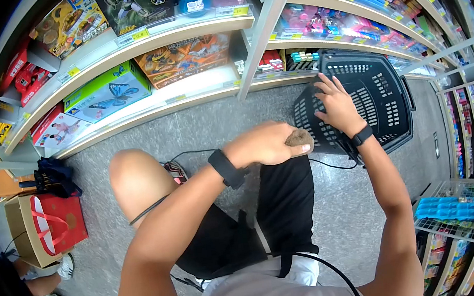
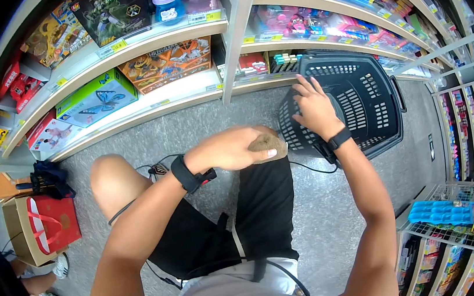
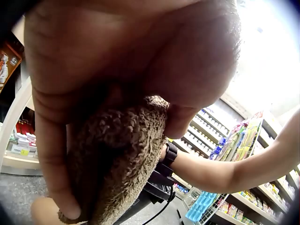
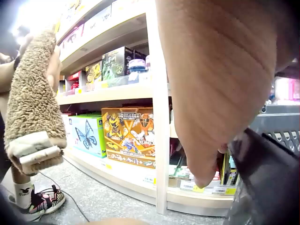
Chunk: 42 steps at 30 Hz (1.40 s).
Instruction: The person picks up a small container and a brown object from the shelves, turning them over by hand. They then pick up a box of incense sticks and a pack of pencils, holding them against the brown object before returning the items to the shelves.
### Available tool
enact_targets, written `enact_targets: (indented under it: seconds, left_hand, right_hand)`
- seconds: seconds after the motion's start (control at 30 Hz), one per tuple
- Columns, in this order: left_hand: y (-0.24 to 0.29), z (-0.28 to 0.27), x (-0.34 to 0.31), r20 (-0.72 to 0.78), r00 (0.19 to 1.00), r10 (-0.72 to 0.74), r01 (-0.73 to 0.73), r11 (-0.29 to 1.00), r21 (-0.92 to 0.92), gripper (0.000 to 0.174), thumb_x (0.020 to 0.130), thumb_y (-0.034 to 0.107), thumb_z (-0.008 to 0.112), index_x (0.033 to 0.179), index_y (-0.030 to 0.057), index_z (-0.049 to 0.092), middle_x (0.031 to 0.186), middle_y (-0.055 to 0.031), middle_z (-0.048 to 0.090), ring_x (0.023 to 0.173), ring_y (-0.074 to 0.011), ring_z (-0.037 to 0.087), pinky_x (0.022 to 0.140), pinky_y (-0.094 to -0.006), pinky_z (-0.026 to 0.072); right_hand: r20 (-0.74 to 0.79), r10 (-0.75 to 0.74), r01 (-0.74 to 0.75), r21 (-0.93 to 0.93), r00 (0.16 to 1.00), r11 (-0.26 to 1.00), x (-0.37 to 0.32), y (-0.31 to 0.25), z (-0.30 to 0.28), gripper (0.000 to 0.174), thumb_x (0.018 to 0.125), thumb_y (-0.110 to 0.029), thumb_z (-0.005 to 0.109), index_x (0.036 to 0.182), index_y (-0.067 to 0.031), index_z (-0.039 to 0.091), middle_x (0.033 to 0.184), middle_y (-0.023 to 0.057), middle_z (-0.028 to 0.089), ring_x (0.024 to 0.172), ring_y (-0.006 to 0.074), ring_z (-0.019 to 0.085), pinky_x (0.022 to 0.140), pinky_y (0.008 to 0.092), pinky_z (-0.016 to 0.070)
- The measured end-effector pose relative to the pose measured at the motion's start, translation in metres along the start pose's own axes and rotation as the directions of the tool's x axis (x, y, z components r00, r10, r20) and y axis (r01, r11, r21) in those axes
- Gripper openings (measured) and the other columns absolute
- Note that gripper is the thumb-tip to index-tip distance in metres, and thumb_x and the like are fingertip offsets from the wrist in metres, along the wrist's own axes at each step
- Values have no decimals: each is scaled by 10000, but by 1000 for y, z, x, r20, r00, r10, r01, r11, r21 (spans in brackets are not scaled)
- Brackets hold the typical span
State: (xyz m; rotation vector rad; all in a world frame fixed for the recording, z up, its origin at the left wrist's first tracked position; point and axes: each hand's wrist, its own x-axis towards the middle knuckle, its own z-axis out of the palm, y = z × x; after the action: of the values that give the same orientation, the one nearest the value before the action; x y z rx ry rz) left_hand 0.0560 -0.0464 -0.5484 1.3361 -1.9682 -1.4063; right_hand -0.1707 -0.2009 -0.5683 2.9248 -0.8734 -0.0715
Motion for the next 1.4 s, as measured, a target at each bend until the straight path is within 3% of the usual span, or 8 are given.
enact_targets:
  seconds: [0.17,0.27,0.37,0.53,0.7,0.9,1.17,1.4]
  left_hand:
    - [3,-9,-13,-34,999,5,-5,1000,-12,465,959,383,615,1275,42,602,1198,-212,669,1115,-382,640,952,-432,497]
    - [0,-14,-23,-86,995,-44,45,999,7,477,960,380,614,1286,33,588,1179,-223,673,1107,-382,643,944,-435,498]
    - [-7,-10,-31,-265,962,64,-72,997,-23,429,940,410,632,937,-17,674,854,-264,665,834,-454,626,755,-502,486]
    - [15,-20,-51,-280,960,0,5,1000,15,387,919,353,655,899,-33,668,840,-271,654,828,-464,618,756,-515,483]
    - [6,-8,-63,-345,936,63,-57,998,30,394,954,404,616,1067,30,670,838,-255,664,834,-467,632,749,-524,494]
    - [15,-10,-84,-288,944,-159,156,987,-31,371,951,365,623,1153,57,671,928,-262,675,898,-456,635,797,-510,502]
    - [19,13,-74,-387,911,-142,152,988,-3,421,931,334,642,1250,59,635,1001,-252,678,941,-450,635,820,-504,509]
    - [27,18,-66,-342,931,-126,136,991,7,408,919,323,654,1186,15,646,996,-255,679,942,-451,634,813,-487,509]
  right_hand:
    - [9,56,-56,46,998,997,-3,21,19,550,708,-308,844,1137,-9,675,1204,175,643,1314,327,514,1203,475,263]
    - [256,215,-184,-141,942,973,19,6,26,591,729,-474,805,1086,-20,679,1122,149,683,1159,313,607,1172,519,277]
    - [284,177,-184,-3,942,983,60,-2,51,533,767,-452,783,1046,-7,694,1080,205,691,1083,335,651,1082,481,406]
    - [194,259,-311,323,946,894,146,9,141,542,773,-459,769,1074,-14,699,1047,247,699,1035,408,658,887,474,526]
    - [80,698,-654,439,712,617,212,-8,179,621,782,-482,773,1141,9,649,1203,245,642,1130,378,637,937,464,528]
    - [17,811,-748,397,585,532,236,-14,197,693,731,-477,817,1147,39,614,1218,221,624,1103,355,655,920,461,545]
    - [29,745,-697,379,666,609,217,-9,175,606,709,-442,826,1069,20,670,1124,223,679,1029,360,687,899,459,555]
    - [62,718,-612,575,693,542,204,11,176,774,653,-318,902,1184,36,464,1095,268,681,1051,427,658,918,466,530]
